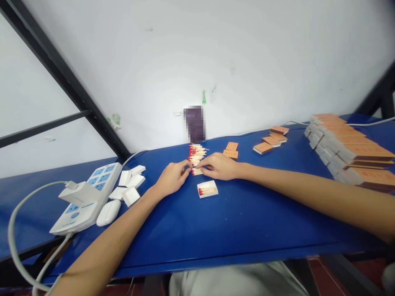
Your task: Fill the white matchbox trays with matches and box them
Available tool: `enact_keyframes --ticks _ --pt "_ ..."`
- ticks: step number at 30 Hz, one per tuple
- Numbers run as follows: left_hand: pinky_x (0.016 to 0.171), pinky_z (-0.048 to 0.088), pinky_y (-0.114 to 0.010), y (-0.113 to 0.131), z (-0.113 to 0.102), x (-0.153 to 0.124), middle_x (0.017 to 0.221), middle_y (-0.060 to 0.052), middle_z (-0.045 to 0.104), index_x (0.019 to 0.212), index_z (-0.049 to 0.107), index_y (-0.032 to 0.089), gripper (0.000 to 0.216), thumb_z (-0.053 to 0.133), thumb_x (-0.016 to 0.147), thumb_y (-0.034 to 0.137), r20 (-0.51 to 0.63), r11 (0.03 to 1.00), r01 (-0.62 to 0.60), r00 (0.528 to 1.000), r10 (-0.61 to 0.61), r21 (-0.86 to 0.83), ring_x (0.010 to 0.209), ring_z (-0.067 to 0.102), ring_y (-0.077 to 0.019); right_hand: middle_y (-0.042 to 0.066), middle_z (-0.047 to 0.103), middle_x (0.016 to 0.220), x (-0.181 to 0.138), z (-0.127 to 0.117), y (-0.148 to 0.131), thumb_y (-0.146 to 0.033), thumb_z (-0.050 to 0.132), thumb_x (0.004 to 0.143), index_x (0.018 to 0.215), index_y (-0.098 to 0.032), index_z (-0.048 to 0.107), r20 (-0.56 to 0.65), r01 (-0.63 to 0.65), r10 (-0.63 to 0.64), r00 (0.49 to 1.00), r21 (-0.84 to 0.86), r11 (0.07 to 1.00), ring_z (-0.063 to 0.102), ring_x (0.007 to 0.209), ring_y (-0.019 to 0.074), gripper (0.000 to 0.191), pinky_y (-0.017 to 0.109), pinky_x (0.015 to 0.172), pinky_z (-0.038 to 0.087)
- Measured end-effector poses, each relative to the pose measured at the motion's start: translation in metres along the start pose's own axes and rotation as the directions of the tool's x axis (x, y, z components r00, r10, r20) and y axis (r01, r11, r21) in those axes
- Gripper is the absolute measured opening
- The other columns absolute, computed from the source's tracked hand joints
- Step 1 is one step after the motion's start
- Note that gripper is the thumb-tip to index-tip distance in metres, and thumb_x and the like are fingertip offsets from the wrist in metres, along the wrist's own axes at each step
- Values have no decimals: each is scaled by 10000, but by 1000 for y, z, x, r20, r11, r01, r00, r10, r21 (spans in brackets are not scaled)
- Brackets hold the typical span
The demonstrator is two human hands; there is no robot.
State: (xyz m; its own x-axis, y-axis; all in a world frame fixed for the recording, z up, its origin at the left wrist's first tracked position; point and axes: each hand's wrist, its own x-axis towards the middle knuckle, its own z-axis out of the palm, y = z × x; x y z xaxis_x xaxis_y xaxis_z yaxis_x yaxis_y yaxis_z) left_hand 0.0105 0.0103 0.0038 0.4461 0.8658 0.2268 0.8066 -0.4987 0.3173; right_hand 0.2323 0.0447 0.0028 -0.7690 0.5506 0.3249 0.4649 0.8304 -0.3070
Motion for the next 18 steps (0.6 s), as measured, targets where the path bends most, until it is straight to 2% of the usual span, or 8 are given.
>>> enact_keyframes --ticks 18 --pt "560 310 -238 -1 0 -1 593 46 546 1005 622 210 204 441 930 268 0 1000 -8 1000 8 -7 527 474 -123 41 725 828 0 -1 -2 -230 480 901 1024 -188 739 1 15 -15 1000 -23 1000 572 666 135 290 248 631 324"
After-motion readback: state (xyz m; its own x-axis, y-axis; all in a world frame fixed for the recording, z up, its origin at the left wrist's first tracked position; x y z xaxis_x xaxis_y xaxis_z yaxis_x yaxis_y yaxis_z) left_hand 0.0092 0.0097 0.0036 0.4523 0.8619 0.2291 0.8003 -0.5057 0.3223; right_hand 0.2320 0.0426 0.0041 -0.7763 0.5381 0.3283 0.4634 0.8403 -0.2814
